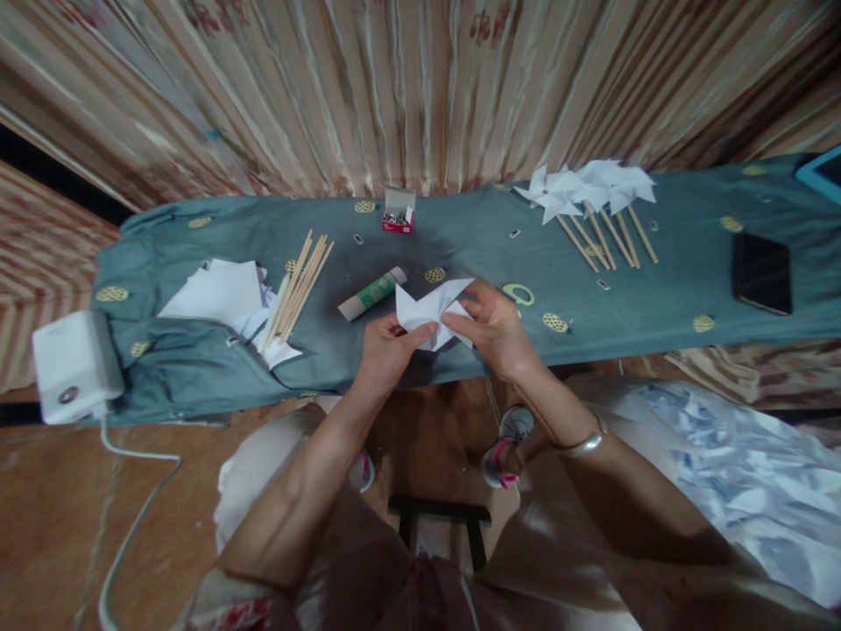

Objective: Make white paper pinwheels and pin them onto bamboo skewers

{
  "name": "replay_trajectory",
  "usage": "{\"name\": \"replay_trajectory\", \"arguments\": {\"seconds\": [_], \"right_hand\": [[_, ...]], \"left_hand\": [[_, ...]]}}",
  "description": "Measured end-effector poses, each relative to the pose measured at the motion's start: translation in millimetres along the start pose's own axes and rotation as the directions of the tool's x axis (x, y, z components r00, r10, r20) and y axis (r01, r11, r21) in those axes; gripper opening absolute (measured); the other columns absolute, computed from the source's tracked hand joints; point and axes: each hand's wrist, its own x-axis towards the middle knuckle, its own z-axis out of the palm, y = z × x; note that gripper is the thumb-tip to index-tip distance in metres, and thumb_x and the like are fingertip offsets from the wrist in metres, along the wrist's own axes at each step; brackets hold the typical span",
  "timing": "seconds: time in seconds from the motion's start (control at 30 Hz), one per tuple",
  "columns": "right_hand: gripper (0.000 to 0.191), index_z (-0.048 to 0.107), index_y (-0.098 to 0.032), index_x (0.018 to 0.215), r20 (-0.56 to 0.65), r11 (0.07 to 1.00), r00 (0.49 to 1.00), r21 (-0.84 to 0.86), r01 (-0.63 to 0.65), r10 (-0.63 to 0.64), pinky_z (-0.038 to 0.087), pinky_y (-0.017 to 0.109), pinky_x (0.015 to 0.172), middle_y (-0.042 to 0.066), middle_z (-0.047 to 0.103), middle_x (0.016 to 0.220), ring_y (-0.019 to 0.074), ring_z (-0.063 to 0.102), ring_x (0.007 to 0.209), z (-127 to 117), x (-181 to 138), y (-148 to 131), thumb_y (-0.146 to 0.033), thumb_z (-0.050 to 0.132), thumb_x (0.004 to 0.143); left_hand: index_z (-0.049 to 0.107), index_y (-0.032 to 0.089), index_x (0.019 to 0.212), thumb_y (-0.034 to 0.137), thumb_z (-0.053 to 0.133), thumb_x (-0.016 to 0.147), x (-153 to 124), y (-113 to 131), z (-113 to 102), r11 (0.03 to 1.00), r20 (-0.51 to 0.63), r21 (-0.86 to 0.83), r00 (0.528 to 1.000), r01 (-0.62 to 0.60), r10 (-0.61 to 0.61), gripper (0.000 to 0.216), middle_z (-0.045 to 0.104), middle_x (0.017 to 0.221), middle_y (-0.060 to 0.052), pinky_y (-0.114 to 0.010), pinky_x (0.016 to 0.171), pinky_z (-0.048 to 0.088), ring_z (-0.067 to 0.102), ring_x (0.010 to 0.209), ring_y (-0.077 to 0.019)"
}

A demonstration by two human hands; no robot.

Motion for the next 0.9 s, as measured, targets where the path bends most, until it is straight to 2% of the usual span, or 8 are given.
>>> {"name": "replay_trajectory", "arguments": {"seconds": [0.17,0.33,0.7,0.9], "right_hand": [[0.053,0.057,-0.021,0.102,-0.020,1.000,1.000,0.016,0.007,-0.007,0.056,0.032,0.068,0.001,0.075,0.081,0.0174,0.069,0.068,0.3,0.2,-0.3,-0.037,0.084,0.060],[0.056,0.056,-0.021,0.101,0.021,1.000,1.000,0.002,0.006,-0.006,0.055,0.031,0.070,0.000,0.075,0.082,0.0169,0.069,0.070,0.3,0.6,1.3,-0.035,0.087,0.057],[0.045,0.058,-0.021,0.096,0.035,1.000,0.999,-0.011,-0.006,0.006,0.054,0.031,0.067,0.000,0.073,0.078,0.0176,0.068,0.070,3.5,-0.5,3.3,-0.036,0.082,0.061],[0.047,0.058,-0.020,0.095,-0.004,1.000,1.000,-0.002,-0.018,0.018,0.053,0.030,0.065,0.000,0.073,0.077,0.0168,0.067,0.067,4.5,-0.5,4.0,-0.035,0.084,0.059]], "left_hand": [[0.076,0.016,0.067,0.031,0.091,0.040,0.5,3.6,-0.6,1.000,-0.019,-0.026,1.000,0.002,-0.003,0.034,0.074,0.067,-0.002,-0.029,0.064,0.052,0.062,0.058,-0.0144],[0.076,0.016,0.066,0.032,0.089,0.043,0.0,4.4,-2.4,1.000,-0.037,0.012,0.999,-0.012,0.013,0.031,0.073,0.065,-0.001,-0.028,0.062,0.051,0.061,0.057,-0.0137],[0.077,0.015,0.070,0.031,0.088,0.048,0.9,0.2,-4.8,0.999,-0.020,0.044,0.999,-0.025,0.026,0.030,0.074,0.068,-0.002,-0.028,0.064,0.051,0.062,0.059,-0.0142],[0.076,0.015,0.069,0.029,0.088,0.046,2.4,-1.6,-5.1,1.000,0.018,0.026,1.000,-0.013,0.012,0.029,0.074,0.068,-0.002,-0.027,0.064,0.049,0.062,0.060,-0.0143]]}}
